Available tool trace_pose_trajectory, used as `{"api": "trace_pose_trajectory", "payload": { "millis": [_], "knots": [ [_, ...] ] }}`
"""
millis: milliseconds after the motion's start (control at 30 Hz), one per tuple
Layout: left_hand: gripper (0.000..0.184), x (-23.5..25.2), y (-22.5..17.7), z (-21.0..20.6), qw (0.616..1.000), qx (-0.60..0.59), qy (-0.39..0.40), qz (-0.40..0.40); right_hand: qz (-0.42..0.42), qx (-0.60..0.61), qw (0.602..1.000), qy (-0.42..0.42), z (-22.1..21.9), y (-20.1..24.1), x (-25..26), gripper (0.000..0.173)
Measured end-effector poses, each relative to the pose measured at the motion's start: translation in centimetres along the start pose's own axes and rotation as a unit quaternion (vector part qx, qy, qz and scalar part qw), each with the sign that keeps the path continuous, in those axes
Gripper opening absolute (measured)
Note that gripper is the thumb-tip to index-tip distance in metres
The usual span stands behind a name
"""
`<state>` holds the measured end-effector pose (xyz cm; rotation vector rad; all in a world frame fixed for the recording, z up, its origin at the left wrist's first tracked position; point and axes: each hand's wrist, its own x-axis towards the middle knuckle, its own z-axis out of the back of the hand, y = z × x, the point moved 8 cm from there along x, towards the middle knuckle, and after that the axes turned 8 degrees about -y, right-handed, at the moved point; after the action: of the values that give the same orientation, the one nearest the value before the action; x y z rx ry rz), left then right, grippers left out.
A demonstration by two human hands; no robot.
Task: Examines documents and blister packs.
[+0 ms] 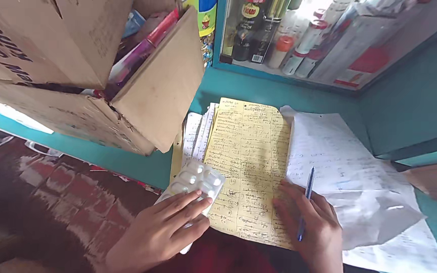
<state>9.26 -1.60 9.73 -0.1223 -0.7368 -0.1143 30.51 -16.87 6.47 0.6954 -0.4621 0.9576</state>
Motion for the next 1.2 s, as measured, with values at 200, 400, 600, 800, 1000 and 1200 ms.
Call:
{"api": "trace_pose_trajectory", "payload": {
  "millis": [200, 400, 600, 800, 1000, 1200],
  "knots": [
    [0.015, -1.2, 1.7, 0.5, 0.988, -0.057, -0.146, 0.007, -0.001, -0.001, 1.000, -0.004, -0.1, -0.2, -0.1, 0.039],
    [0.017, -0.4, 3.4, -0.6, 0.983, 0.016, -0.179, 0.039, 0.003, -0.001, 1.000, -0.004, 0.0, -0.1, -0.1, 0.039],
    [0.018, 1.0, 5.3, -2.1, 0.982, 0.064, -0.169, 0.047, 0.001, -0.004, 1.000, 0.001, 0.0, 0.0, 0.1, 0.039],
    [0.014, 0.0, 7.5, -2.4, 0.970, 0.036, -0.214, 0.109, 0.002, -0.003, 1.000, 0.003, 0.1, 0.0, 0.1, 0.038],
    [0.012, -0.4, 8.0, -2.3, 0.957, 0.020, -0.252, 0.140, 0.001, -0.007, 1.000, 0.005, 0.0, -0.1, 0.1, 0.037],
    [0.011, -0.5, 8.1, -2.3, 0.953, 0.019, -0.263, 0.147, 0.000, -0.003, 1.000, 0.011, 0.0, -0.1, 0.1, 0.037]
  ]
}}
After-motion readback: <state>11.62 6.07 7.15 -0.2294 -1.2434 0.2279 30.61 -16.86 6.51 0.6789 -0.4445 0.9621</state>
